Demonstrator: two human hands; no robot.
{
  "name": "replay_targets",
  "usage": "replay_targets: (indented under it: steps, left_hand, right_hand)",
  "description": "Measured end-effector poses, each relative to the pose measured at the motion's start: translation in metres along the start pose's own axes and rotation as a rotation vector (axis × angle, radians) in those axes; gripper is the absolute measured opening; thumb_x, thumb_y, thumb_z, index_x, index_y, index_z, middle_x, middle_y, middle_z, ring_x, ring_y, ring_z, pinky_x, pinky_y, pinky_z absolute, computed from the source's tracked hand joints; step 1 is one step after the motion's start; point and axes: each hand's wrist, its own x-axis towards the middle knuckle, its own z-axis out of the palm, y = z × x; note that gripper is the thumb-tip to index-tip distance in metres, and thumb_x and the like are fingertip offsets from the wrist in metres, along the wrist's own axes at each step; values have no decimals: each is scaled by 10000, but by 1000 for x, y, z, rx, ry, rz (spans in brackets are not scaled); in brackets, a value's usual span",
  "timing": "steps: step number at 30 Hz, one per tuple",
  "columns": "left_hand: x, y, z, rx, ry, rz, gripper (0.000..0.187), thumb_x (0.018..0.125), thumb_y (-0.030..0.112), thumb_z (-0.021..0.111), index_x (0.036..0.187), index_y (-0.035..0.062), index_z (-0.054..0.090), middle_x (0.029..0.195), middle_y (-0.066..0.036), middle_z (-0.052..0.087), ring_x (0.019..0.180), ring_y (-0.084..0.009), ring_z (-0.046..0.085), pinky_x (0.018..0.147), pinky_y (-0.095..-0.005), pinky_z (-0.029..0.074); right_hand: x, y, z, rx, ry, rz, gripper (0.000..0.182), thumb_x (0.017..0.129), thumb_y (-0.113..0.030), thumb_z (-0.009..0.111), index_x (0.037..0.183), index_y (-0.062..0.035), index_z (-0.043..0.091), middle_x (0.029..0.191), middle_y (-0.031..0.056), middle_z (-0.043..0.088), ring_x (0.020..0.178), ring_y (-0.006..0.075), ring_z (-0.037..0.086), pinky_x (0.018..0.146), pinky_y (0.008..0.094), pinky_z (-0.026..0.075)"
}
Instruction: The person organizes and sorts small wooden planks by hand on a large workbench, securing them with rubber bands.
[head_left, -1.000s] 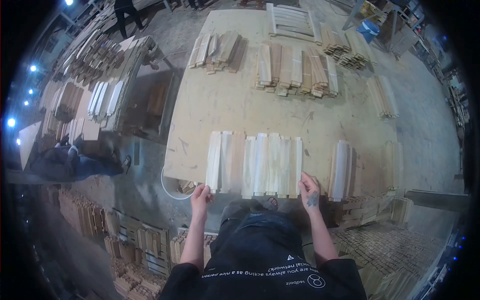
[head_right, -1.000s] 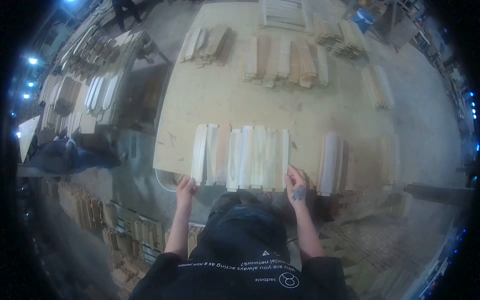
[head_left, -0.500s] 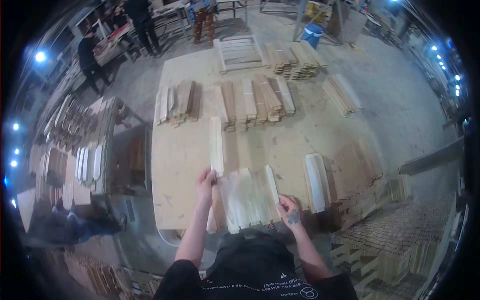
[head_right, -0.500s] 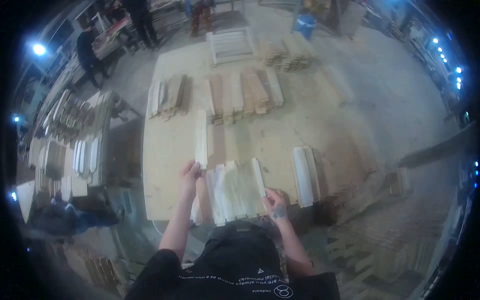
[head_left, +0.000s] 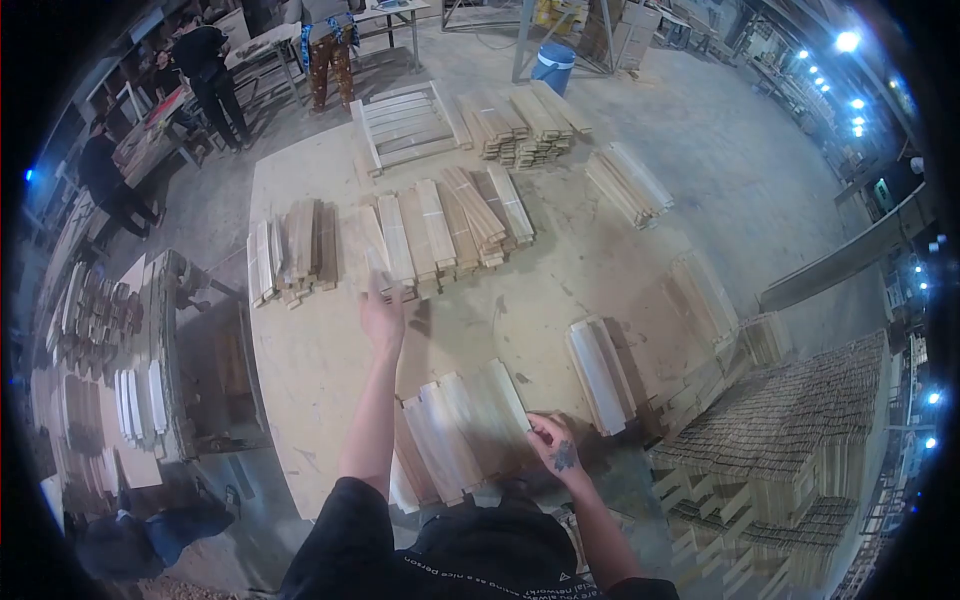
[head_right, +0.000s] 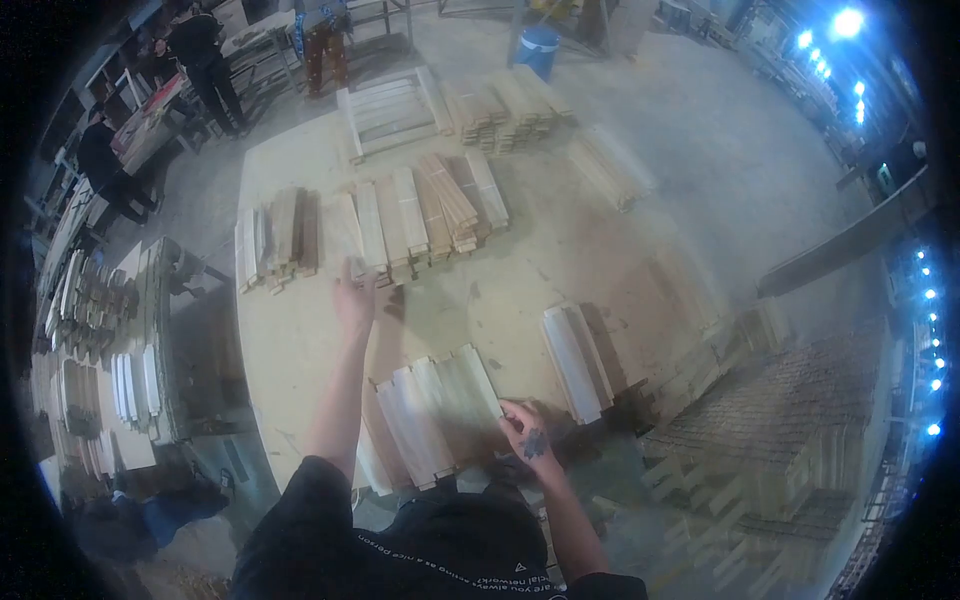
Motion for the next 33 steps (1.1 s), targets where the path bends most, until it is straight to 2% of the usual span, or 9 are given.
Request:
replay_targets:
  steps: [4,7,10,13,16,19,24,28,33]
  left_hand:
    - [3,-12,3,-272,-143,-310,568,951,181,697,1483,53,544,873,-162,734,787,-261,690,781,-396,534]
    - [7,-22,5,-545,-90,-403,495,952,100,663,1435,14,594,886,-120,744,793,-172,680,737,-342,526]
    - [19,-41,4,-455,57,-270,421,955,67,639,1370,-3,651,873,-77,735,777,-114,644,713,-303,515]
    - [28,-51,8,-581,23,-362,403,962,84,643,1357,8,667,875,-69,721,754,-106,614,717,-304,513]
    - [31,-37,-5,-480,-163,-355,439,967,102,652,1398,22,637,850,-56,699,740,-109,589,707,-310,504]
    - [26,-44,-26,-293,-141,-310,469,977,135,661,1431,30,605,837,-58,680,743,-111,590,704,-316,502]
    - [-61,-78,-121,-308,22,-292,424,1007,168,627,1402,15,604,873,-90,683,760,-173,615,748,-340,516]
    - [-196,-150,-186,-9,111,-320,312,1019,149,597,1274,-14,672,919,-124,713,827,-197,674,772,-352,538]
    - [-307,-94,-216,-243,-118,-766,244,997,131,613,1132,-38,724,919,-140,725,835,-198,686,775,-335,540]
  right_hand:
    - [0,0,0,-36,-11,12,384,889,-73,735,1271,-65,707,896,61,614,778,155,618,737,296,529]
    - [1,1,0,-45,-27,31,386,892,-85,732,1277,-76,707,897,62,614,778,159,619,742,299,532]
    - [1,-2,-1,-50,-25,28,389,893,-89,727,1281,-85,707,899,62,614,785,162,621,744,304,533]
    - [1,-4,-1,-39,-24,29,385,898,-96,722,1283,-85,704,904,60,613,792,164,619,747,308,531]
    - [1,-4,-2,-67,-48,47,379,904,-96,714,1282,-81,702,909,57,610,794,163,618,753,311,531]
    - [2,0,-2,-47,-59,-2,372,910,-86,703,1283,-81,700,909,56,608,805,164,617,764,310,529]
    - [1,14,-4,-14,-120,21,404,918,-90,702,1320,-62,672,932,65,612,858,175,618,800,319,526]
    - [5,15,-9,-28,-185,-4,452,916,-129,711,1357,-61,643,979,89,624,908,211,627,842,349,531]
    - [8,22,-14,27,-243,-15,465,923,-148,714,1368,-47,623,1012,96,631,893,196,637,841,344,537]
